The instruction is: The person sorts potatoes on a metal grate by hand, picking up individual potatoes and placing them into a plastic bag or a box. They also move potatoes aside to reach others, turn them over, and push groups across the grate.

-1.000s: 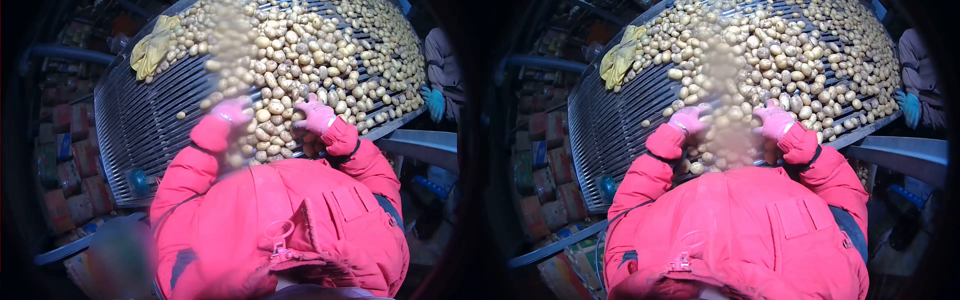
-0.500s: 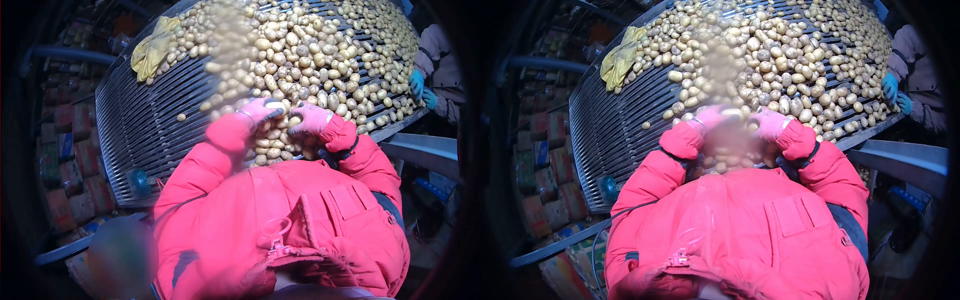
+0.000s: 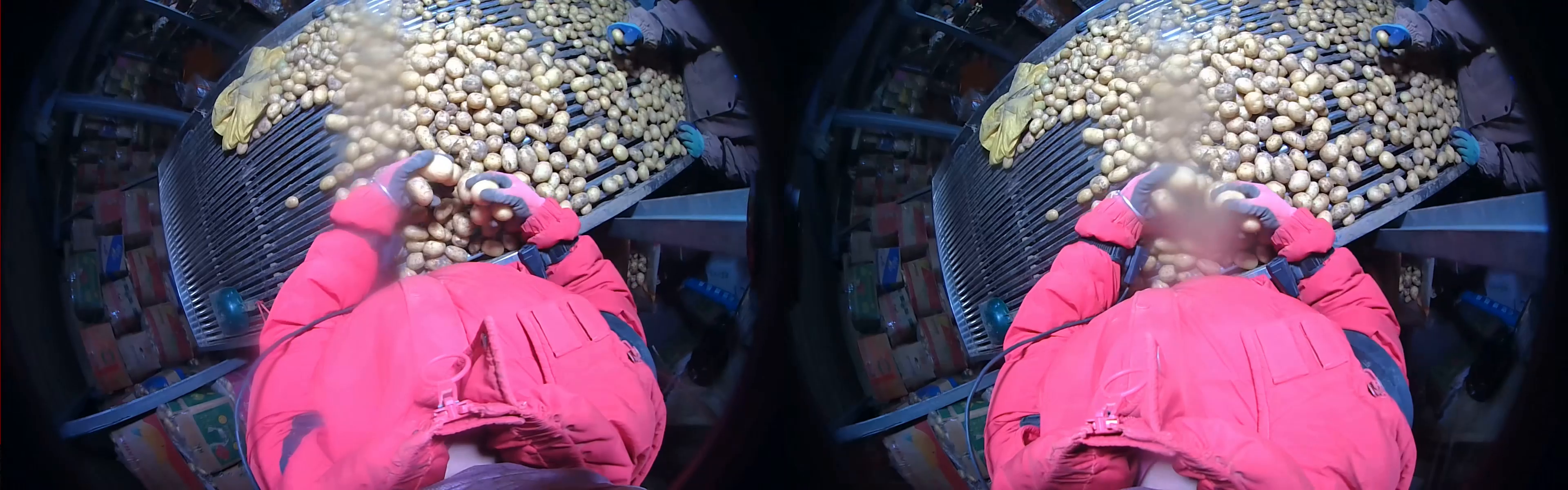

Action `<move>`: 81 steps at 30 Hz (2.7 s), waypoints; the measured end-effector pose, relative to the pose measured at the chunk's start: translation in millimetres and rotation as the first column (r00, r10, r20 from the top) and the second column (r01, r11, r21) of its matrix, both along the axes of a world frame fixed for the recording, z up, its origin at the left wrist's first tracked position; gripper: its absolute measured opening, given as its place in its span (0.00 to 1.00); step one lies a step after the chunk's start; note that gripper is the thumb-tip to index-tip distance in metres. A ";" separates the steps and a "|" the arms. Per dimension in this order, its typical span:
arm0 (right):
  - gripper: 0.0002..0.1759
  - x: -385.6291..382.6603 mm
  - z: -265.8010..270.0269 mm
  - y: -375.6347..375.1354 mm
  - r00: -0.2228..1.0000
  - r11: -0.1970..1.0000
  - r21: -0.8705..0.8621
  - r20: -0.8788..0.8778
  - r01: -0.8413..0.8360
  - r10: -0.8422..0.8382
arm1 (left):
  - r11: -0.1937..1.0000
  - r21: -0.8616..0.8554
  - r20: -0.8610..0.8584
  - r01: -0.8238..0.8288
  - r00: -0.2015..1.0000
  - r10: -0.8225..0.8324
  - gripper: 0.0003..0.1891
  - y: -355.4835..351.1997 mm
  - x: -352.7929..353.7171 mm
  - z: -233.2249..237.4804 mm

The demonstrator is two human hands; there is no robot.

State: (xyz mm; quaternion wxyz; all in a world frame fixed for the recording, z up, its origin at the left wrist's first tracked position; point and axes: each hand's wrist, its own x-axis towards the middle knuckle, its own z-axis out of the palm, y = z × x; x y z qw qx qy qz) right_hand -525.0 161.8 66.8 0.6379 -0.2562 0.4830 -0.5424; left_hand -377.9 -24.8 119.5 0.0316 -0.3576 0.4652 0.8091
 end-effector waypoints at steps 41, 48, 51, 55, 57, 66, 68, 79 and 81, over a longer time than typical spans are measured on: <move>0.30 -223.0 -86.1 542.4 -0.193 -0.185 0.190 0.025 0.964 -0.981 | 0.765 -0.526 -0.360 0.373 0.717 -0.597 0.20 544.3 -323.7 -126.8; 0.23 -21.4 -264.1 426.1 0.665 0.636 0.327 0.027 0.699 -0.746 | 0.125 -0.717 0.146 0.686 0.323 -0.935 0.20 360.0 -172.3 -104.5; 0.24 12.7 -200.0 393.4 0.775 0.759 0.370 0.141 0.535 -0.615 | 0.599 -0.458 0.262 0.657 0.743 -0.615 0.20 288.2 -113.6 -88.8; 0.25 0.8 -141.0 350.7 0.853 0.828 0.447 0.226 0.337 -0.470 | 0.871 -0.478 0.103 0.111 0.992 -0.070 0.18 208.7 -20.7 -81.7; 0.23 -8.7 -127.6 331.6 0.897 0.857 0.387 0.139 0.341 -0.419 | 0.843 -0.533 0.083 -0.065 0.988 0.129 0.17 181.4 23.7 -86.7; 0.15 -24.7 -112.1 252.3 0.961 0.960 0.140 0.100 0.242 -0.257 | 0.649 -0.602 -0.015 -0.465 0.819 0.573 0.14 179.2 155.7 -84.1; 0.16 -29.1 -127.1 230.3 0.935 0.950 -0.004 -0.180 0.311 -0.307 | 0.513 -0.700 -0.107 -0.497 0.783 0.613 0.13 182.2 173.5 -83.4; 0.25 -156.2 -83.3 80.2 0.195 0.728 -0.041 -0.952 0.685 -0.237 | 0.163 -0.886 -0.188 -0.434 0.659 0.728 0.14 125.9 287.5 -133.1; 0.24 -171.5 -79.6 66.8 0.172 0.771 0.108 -0.985 0.628 -0.002 | 0.141 -0.905 -0.171 -0.401 0.647 0.743 0.14 121.7 289.5 -113.0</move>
